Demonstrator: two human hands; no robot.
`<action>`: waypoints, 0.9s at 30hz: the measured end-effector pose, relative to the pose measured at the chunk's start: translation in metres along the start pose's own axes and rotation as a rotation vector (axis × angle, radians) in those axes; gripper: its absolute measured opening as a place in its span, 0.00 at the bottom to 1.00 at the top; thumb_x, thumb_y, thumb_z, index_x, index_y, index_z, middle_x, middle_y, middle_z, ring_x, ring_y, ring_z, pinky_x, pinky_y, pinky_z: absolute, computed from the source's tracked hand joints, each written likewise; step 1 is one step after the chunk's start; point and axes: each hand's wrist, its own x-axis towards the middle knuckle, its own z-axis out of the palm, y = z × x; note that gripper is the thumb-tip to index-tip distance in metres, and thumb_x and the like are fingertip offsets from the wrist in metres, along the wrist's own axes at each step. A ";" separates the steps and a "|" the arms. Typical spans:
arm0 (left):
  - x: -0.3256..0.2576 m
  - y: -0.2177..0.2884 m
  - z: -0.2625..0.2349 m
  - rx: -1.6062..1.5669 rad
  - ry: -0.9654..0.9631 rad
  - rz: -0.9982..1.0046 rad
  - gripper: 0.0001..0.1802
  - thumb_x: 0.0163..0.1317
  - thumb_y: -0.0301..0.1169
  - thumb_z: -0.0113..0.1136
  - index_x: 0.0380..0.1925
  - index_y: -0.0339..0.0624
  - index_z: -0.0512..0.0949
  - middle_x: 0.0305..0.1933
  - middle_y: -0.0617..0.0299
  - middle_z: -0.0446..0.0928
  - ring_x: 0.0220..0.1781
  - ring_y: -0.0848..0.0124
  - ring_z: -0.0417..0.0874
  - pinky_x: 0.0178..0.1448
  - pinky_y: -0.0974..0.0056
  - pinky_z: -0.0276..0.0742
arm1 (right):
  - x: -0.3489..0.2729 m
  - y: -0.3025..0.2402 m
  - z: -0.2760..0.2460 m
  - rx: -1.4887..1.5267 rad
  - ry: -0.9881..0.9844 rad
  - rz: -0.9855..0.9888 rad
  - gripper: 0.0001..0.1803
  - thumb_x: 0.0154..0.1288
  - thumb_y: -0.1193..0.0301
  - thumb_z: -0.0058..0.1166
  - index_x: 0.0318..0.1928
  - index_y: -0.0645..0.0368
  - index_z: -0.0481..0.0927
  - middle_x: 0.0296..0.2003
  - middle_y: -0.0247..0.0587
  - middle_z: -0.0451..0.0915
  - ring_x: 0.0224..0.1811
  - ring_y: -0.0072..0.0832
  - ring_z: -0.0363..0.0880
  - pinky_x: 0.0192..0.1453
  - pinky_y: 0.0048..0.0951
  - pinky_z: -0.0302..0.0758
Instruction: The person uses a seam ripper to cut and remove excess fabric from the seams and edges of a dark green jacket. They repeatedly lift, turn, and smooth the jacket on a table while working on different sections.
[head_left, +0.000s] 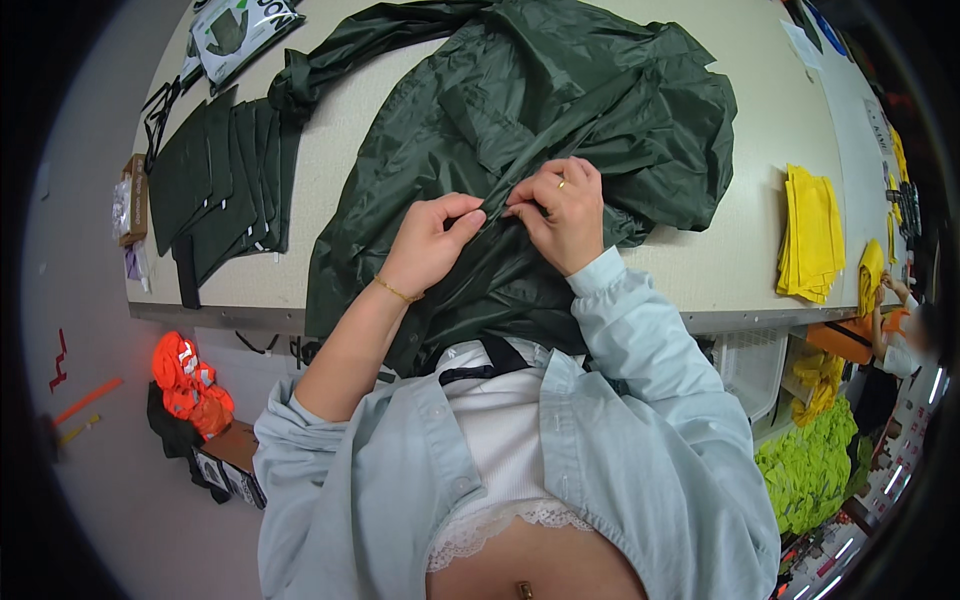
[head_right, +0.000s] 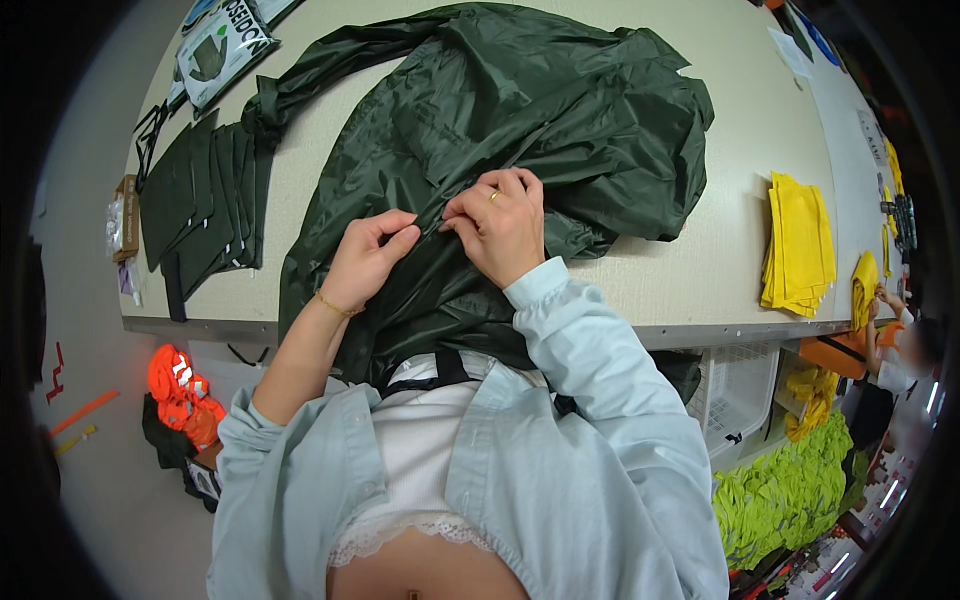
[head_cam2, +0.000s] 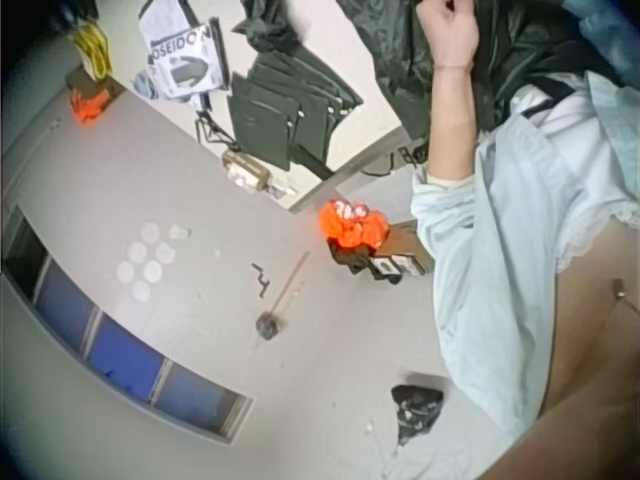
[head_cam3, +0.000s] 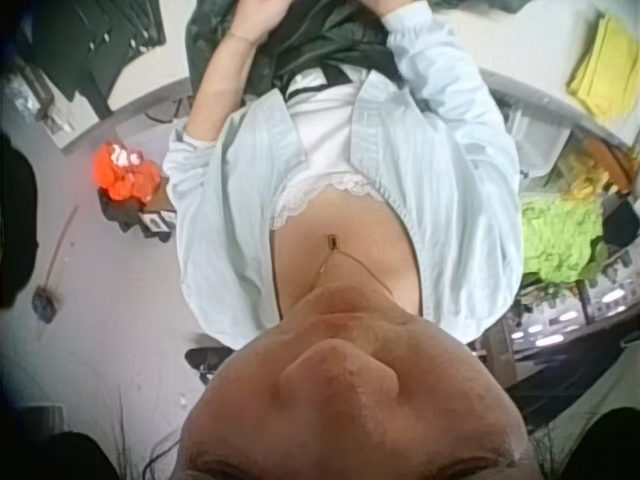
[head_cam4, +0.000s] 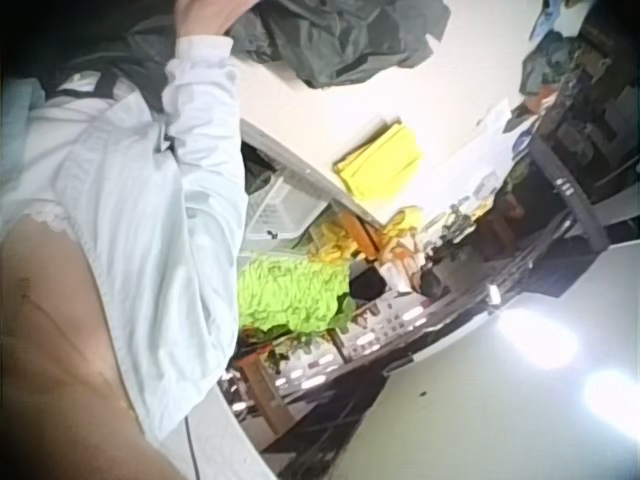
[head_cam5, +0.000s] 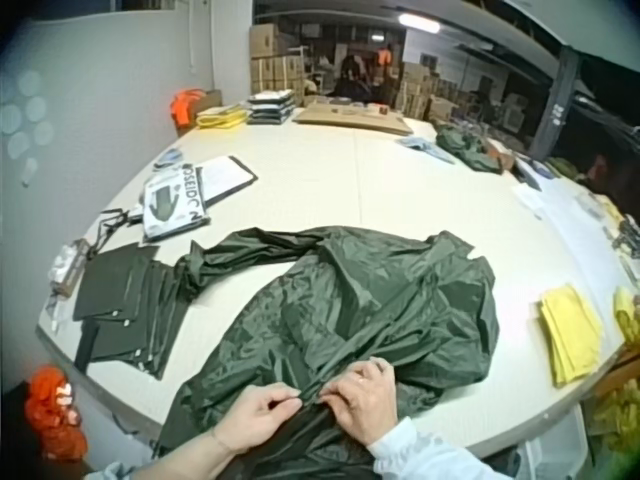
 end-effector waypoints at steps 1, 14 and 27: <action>0.001 -0.001 -0.001 0.028 0.007 0.005 0.14 0.60 0.30 0.58 0.43 0.30 0.77 0.36 0.60 0.81 0.38 0.78 0.77 0.44 0.72 0.72 | 0.002 0.000 0.001 -0.010 -0.010 -0.004 0.07 0.40 0.72 0.64 0.21 0.52 0.77 0.21 0.25 0.76 0.37 0.28 0.73 0.52 0.39 0.62; -0.094 -0.016 -0.079 -0.045 0.266 -0.414 0.22 0.67 0.47 0.48 0.32 0.37 0.80 0.28 0.64 0.78 0.27 0.77 0.76 0.33 0.72 0.73 | 0.060 0.023 0.024 -0.382 0.135 0.063 0.06 0.50 0.65 0.62 0.26 0.51 0.79 0.30 0.30 0.80 0.37 0.34 0.75 0.44 0.36 0.68; -0.116 -0.089 -0.013 -0.712 0.625 0.089 0.20 0.59 0.25 0.59 0.53 0.39 0.70 0.51 0.63 0.73 0.51 0.73 0.72 0.58 0.69 0.67 | -0.070 -0.093 0.091 0.726 -0.431 0.702 0.15 0.61 0.65 0.55 0.25 0.65 0.73 0.15 0.35 0.70 0.18 0.19 0.61 0.22 0.26 0.61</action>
